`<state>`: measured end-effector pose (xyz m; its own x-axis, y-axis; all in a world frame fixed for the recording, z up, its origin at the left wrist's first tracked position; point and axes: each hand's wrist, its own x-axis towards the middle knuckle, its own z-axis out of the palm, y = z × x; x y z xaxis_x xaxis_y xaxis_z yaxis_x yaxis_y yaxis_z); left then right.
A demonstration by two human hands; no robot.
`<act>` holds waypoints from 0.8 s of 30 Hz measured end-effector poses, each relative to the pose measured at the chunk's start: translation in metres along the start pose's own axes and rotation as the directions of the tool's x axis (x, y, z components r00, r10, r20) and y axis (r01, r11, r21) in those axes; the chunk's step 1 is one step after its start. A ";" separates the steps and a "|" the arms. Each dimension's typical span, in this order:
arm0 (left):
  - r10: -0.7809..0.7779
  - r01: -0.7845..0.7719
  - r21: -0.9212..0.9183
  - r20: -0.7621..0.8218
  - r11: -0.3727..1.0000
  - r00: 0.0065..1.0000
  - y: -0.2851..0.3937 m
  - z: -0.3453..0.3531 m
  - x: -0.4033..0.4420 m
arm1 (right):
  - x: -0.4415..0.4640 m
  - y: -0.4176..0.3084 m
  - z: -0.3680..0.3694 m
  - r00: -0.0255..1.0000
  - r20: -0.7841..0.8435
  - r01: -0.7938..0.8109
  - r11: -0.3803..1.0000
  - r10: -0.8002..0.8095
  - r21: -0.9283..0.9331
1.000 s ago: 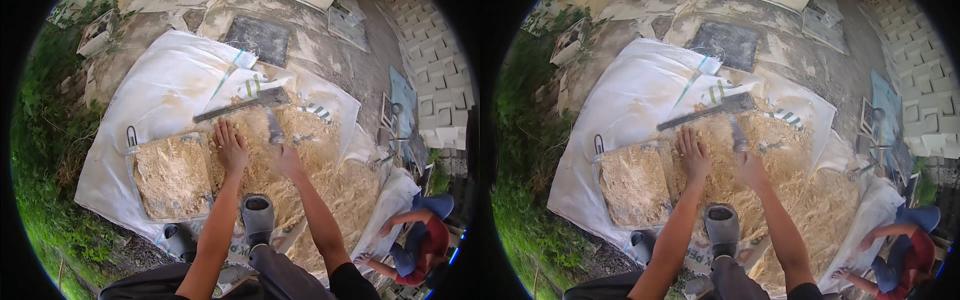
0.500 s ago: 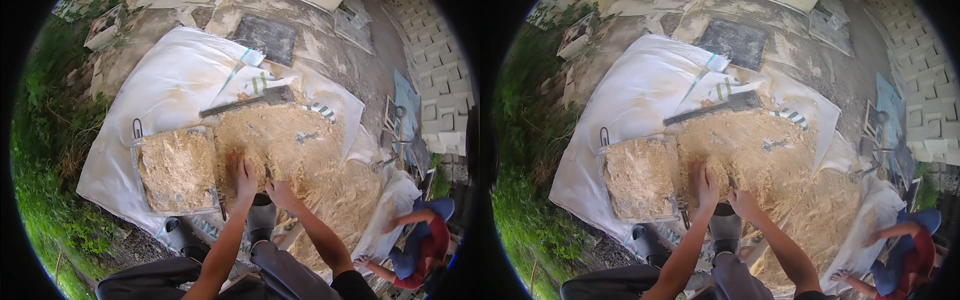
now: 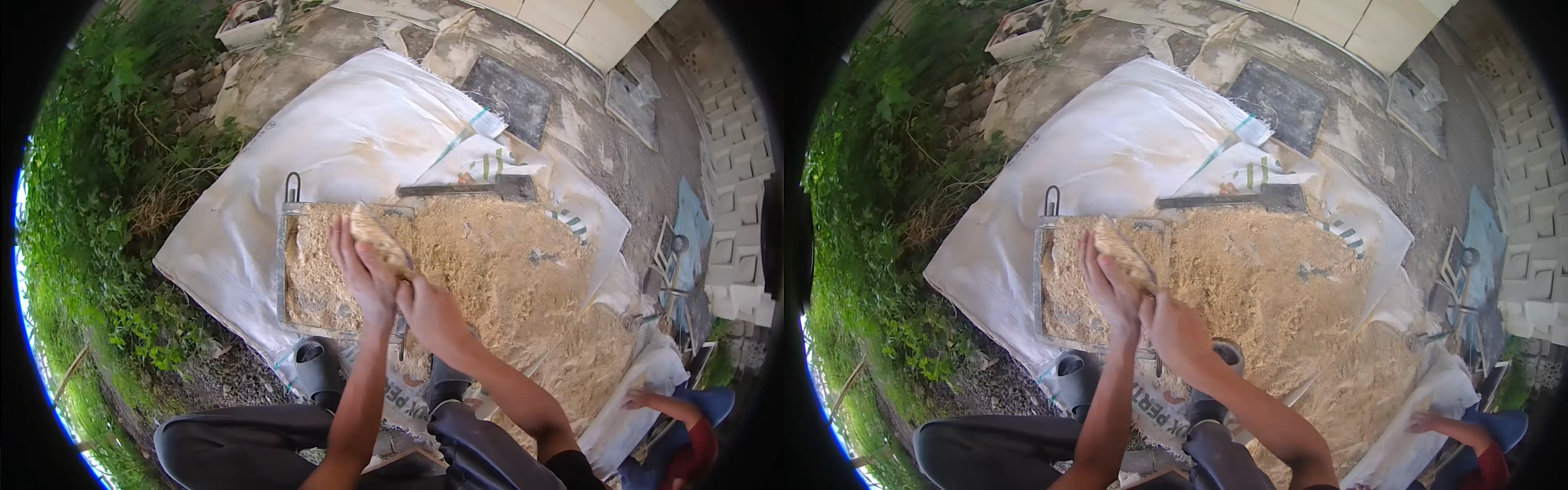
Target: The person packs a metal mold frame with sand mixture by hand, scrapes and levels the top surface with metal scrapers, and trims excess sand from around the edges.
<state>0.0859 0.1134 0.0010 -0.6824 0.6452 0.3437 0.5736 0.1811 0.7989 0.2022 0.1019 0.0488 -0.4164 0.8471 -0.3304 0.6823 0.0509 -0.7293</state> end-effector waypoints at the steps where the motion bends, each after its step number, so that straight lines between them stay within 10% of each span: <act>1: -0.014 0.014 0.153 0.002 0.988 1.000 -0.016 -0.009 0.010 | 0.005 -0.012 0.009 1.000 0.003 0.008 1.000 -0.008 0.001; 6: -0.113 0.107 0.378 -0.006 0.920 0.994 -0.053 -0.035 0.038 | 0.022 -0.035 0.005 0.998 0.000 -0.060 0.997 0.060 -0.045; 8: 0.149 -0.143 0.332 0.008 0.932 0.989 -0.047 -0.035 0.029 | 0.021 -0.018 -0.001 0.981 -0.167 -0.096 0.995 0.095 0.003; 13: 0.257 -0.482 0.290 0.568 0.827 0.782 0.006 -0.007 0.001 | 0.019 0.034 -0.012 0.929 -0.353 -0.109 0.994 0.113 0.033; 24: 0.247 -0.406 0.433 0.377 0.805 0.893 -0.040 -0.032 0.057 | 0.018 0.013 -0.011 0.965 -0.224 -0.123 0.989 0.138 0.080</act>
<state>0.0098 0.1193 0.0040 -0.2967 0.9004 0.3182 0.9347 0.2055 0.2901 0.2101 0.1236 0.0392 -0.1729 0.9426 -0.2858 0.6782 -0.0965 -0.7285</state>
